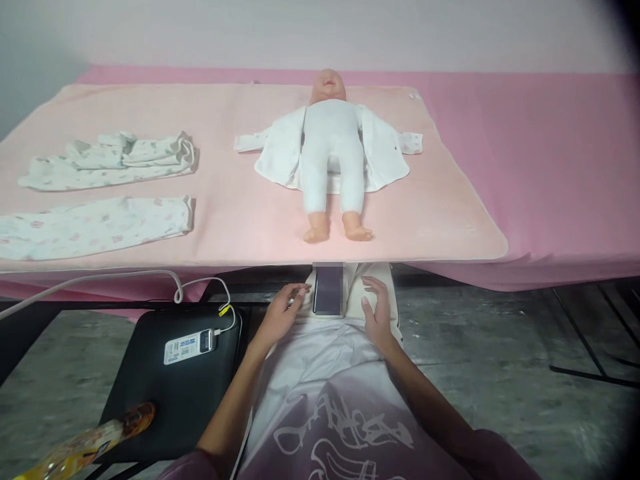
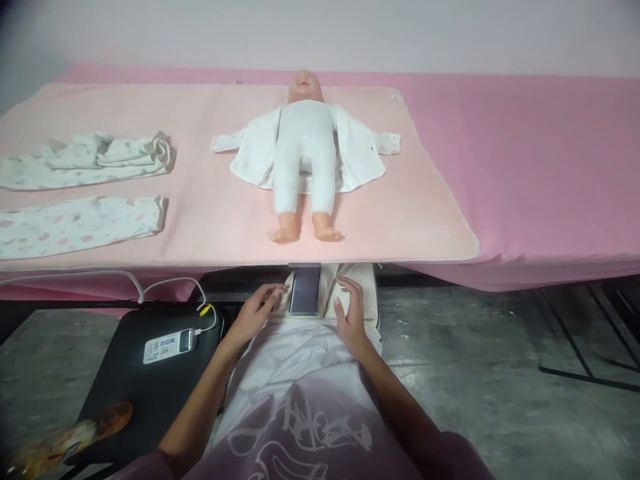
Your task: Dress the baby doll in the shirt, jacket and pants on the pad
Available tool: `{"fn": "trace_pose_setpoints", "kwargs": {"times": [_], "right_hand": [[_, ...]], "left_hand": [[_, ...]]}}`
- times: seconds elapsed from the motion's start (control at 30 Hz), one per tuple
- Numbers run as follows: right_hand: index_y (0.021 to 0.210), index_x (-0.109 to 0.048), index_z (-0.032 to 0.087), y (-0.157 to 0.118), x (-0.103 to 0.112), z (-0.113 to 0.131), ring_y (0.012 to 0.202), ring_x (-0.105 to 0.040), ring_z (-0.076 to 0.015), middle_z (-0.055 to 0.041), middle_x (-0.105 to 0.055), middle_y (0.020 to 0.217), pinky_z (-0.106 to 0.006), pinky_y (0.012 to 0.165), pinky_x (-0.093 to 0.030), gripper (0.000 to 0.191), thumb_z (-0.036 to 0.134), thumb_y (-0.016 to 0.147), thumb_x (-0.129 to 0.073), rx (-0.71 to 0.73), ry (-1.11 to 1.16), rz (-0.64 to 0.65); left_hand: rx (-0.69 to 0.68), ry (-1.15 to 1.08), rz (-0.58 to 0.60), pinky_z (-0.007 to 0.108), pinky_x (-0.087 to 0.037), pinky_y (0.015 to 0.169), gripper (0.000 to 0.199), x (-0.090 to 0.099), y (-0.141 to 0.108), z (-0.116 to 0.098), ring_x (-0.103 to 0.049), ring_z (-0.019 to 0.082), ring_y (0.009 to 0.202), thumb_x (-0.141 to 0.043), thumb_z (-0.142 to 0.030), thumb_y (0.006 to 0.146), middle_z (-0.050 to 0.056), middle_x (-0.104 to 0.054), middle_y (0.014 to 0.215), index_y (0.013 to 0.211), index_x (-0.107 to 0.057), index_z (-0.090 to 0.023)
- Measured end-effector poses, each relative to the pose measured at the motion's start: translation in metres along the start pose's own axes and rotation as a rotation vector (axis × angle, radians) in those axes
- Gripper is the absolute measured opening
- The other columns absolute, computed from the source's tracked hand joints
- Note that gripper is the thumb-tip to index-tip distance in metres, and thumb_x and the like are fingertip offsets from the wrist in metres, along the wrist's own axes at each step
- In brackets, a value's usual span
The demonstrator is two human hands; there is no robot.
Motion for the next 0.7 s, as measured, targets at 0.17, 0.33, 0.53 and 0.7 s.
{"fn": "trace_pose_setpoints", "kwargs": {"times": [0.17,0.33,0.53,0.7], "right_hand": [[0.136,-0.067,0.025,0.003,0.025,0.019,0.117,-0.068,-0.028,-0.0107,-0.071,0.124,-0.049,0.102,-0.057,0.025,0.03,0.115,-0.055,0.091,0.012,-0.068],[0.122,-0.067,0.024,0.0,0.025,0.025,0.102,-0.068,-0.025,-0.0066,-0.07,0.108,-0.044,0.093,-0.056,0.015,0.025,0.116,-0.053,0.076,0.05,-0.072],[0.118,-0.065,0.025,-0.016,0.014,0.02,0.096,-0.068,-0.0264,-0.0066,-0.069,0.101,-0.043,0.085,-0.057,0.012,0.027,0.116,-0.053,0.029,0.095,-0.042],[0.119,-0.066,0.025,-0.026,0.004,0.017,0.092,-0.068,-0.0241,-0.0056,-0.068,0.1,-0.04,0.082,-0.057,0.013,0.027,0.117,-0.053,-0.001,0.092,0.028]], "left_hand": [[-0.082,0.072,-0.027,0.042,-0.053,0.115,0.043,0.035,-0.022,-0.04,-0.074,0.028,0.126,-0.057,-0.061,0.114,0.008,-0.079,0.137,0.134,-0.077,-0.028],[-0.211,0.091,-0.194,0.038,-0.057,0.108,0.036,0.058,-0.03,-0.078,-0.076,0.025,0.115,-0.058,-0.054,0.115,0.006,-0.08,0.126,0.131,-0.077,-0.027],[-0.342,0.099,-0.477,0.041,-0.057,0.11,0.029,0.08,-0.031,-0.089,-0.075,0.027,0.116,-0.062,-0.05,0.113,0.007,-0.079,0.12,0.12,-0.076,-0.026],[-0.368,0.159,-0.812,0.038,-0.056,0.109,0.032,0.135,-0.017,-0.083,-0.07,0.023,0.115,-0.064,-0.048,0.112,0.009,-0.075,0.129,0.129,-0.073,-0.021]]}}
Point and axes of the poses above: each hand's wrist, its own y-axis towards the middle knuckle, its own x-axis out of the back of the hand, z = x × y, the point moved 3 cm from there along y, towards the middle knuckle
